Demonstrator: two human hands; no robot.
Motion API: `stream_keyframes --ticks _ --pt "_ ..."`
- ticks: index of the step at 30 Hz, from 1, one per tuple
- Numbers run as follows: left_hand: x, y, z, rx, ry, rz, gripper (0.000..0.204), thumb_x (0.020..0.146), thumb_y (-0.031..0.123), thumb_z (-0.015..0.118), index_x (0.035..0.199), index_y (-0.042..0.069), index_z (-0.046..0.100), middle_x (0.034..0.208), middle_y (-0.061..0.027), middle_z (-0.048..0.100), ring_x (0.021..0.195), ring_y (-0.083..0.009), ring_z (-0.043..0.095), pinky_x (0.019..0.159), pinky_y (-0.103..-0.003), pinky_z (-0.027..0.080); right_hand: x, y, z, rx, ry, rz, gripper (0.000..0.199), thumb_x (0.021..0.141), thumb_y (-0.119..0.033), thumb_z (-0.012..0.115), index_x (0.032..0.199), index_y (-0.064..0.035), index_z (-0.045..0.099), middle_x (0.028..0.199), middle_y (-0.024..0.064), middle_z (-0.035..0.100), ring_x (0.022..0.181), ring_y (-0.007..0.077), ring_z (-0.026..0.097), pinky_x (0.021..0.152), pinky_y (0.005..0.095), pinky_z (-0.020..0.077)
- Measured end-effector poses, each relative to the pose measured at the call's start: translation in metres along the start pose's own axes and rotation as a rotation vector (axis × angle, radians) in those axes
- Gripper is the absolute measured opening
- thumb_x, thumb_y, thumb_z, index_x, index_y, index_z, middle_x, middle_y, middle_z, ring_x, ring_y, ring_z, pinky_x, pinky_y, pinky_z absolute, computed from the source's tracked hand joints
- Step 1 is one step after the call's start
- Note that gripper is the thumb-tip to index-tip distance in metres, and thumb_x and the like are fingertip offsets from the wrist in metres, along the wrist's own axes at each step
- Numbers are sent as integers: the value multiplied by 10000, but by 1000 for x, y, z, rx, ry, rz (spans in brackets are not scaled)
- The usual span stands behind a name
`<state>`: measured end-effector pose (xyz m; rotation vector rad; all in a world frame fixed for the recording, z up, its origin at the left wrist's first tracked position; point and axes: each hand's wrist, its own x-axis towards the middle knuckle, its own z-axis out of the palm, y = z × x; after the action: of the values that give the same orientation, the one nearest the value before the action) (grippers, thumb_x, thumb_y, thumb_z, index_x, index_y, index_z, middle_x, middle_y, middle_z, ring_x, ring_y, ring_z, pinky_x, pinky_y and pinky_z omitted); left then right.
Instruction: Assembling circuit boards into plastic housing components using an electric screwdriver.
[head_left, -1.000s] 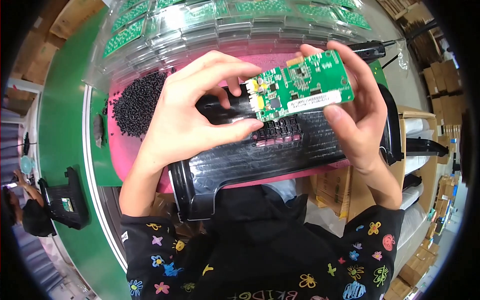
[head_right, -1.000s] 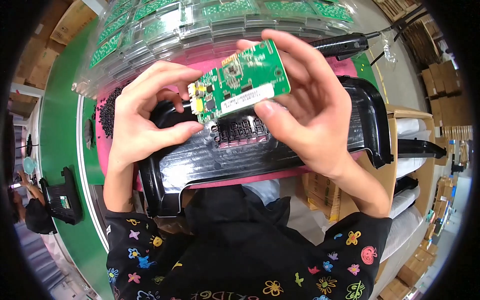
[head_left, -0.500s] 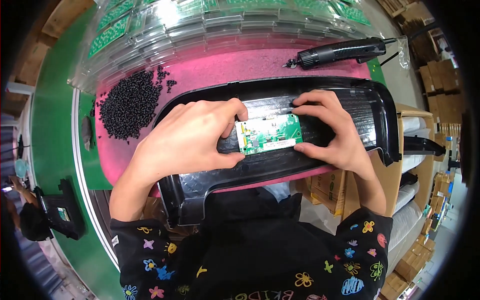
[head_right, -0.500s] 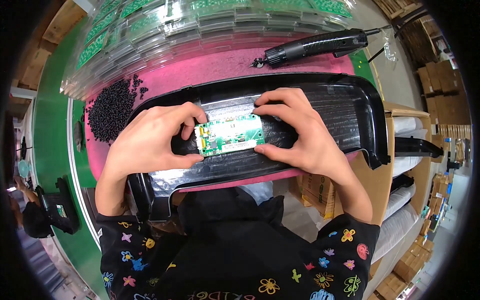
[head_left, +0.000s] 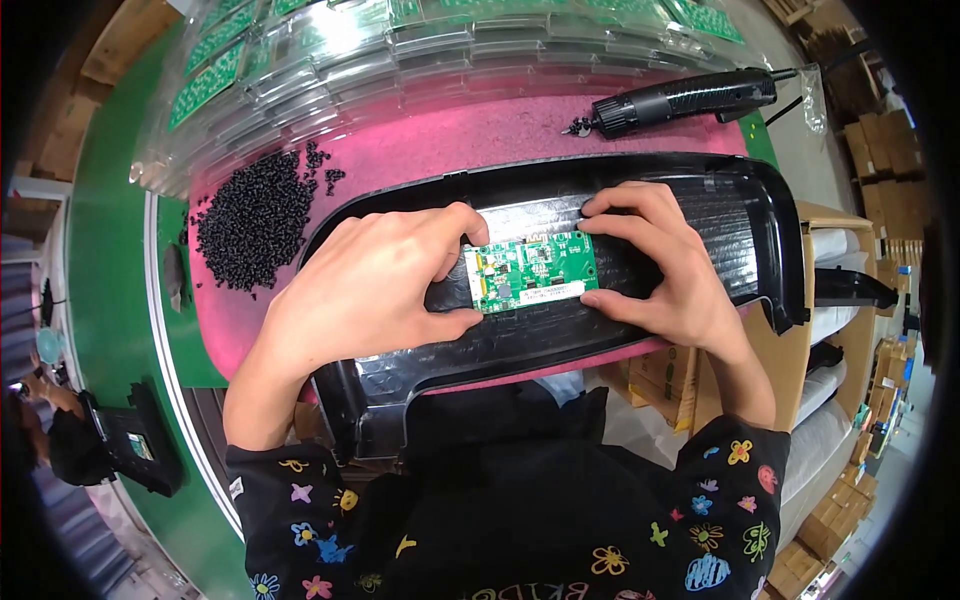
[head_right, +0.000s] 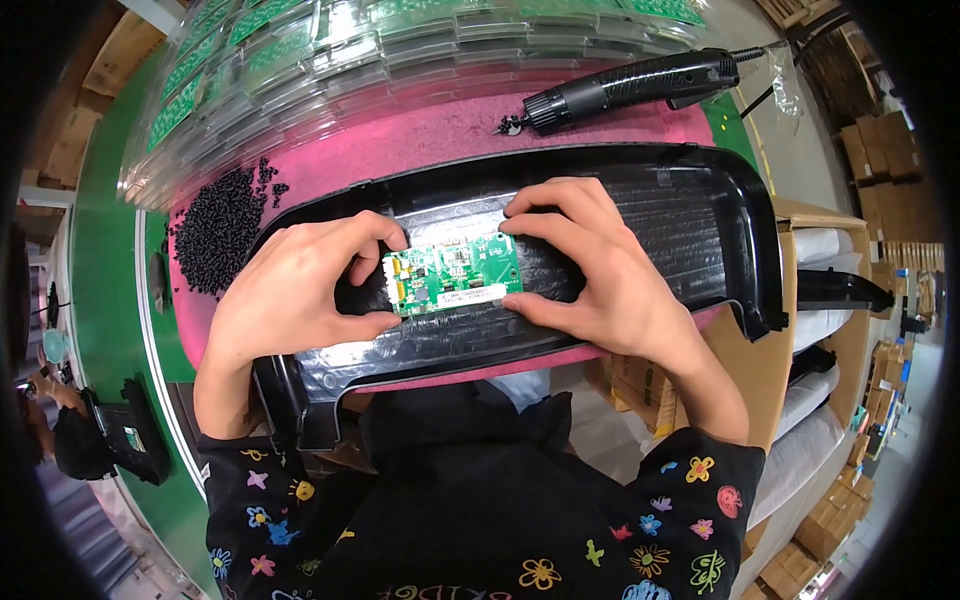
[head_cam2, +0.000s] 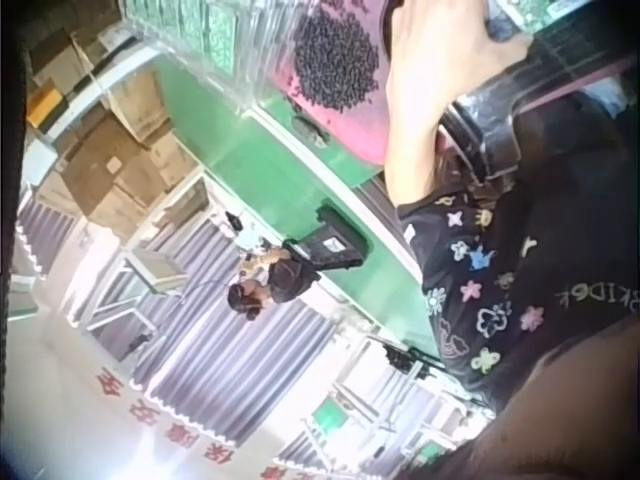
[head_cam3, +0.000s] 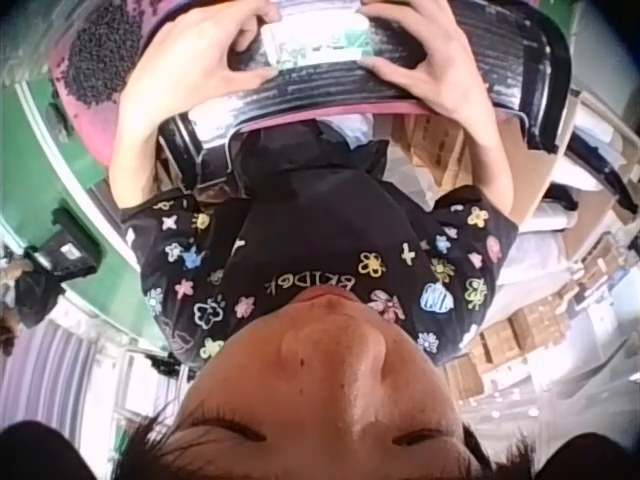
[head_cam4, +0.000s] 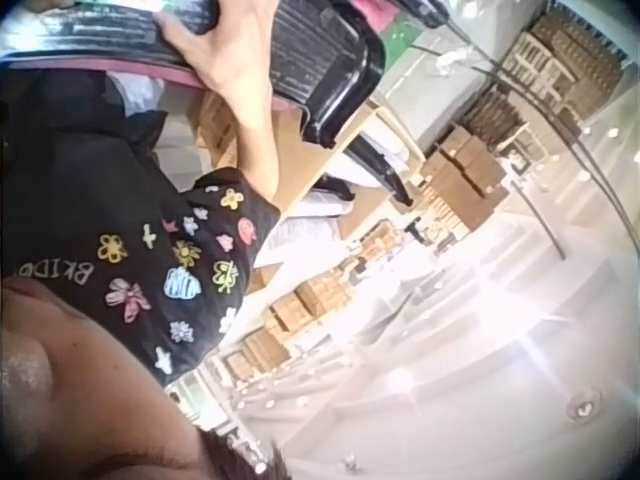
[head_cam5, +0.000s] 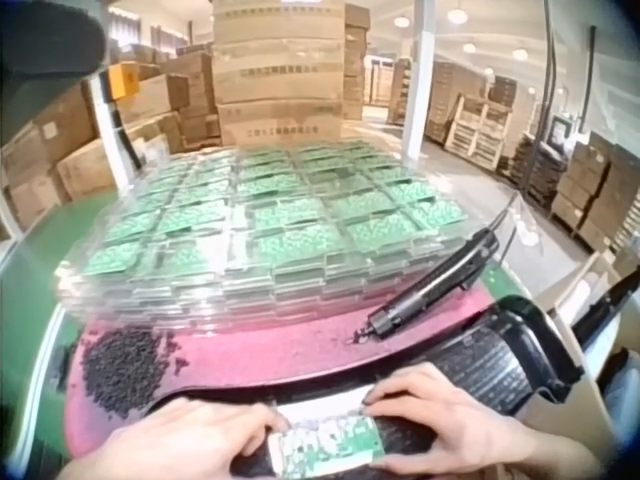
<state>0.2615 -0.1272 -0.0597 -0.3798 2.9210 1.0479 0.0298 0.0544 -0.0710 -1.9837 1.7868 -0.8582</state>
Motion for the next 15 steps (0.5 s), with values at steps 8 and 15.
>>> stream_keyframes --ticks 8,15 --pt "-1 1 -3 62 5 -16 575 680 195 855 1160 72 564 727 -59 548 651 -258 599 592 -381 458 4 -4 0 4 -4 31 537 643 -82 853 1137 -16 650 1222 131 595 1164 339 534 1015 428 438" --pt "-9 -4 -32 -237 93 12 297 808 137 790 1049 24 657 701 -55 634 592 -149 604 528 -291 449 -3 -17 -23 51 138 216 549 722 -92 783 1228 -7 589 1172 136 629 1128 283 603 1052 379 414"
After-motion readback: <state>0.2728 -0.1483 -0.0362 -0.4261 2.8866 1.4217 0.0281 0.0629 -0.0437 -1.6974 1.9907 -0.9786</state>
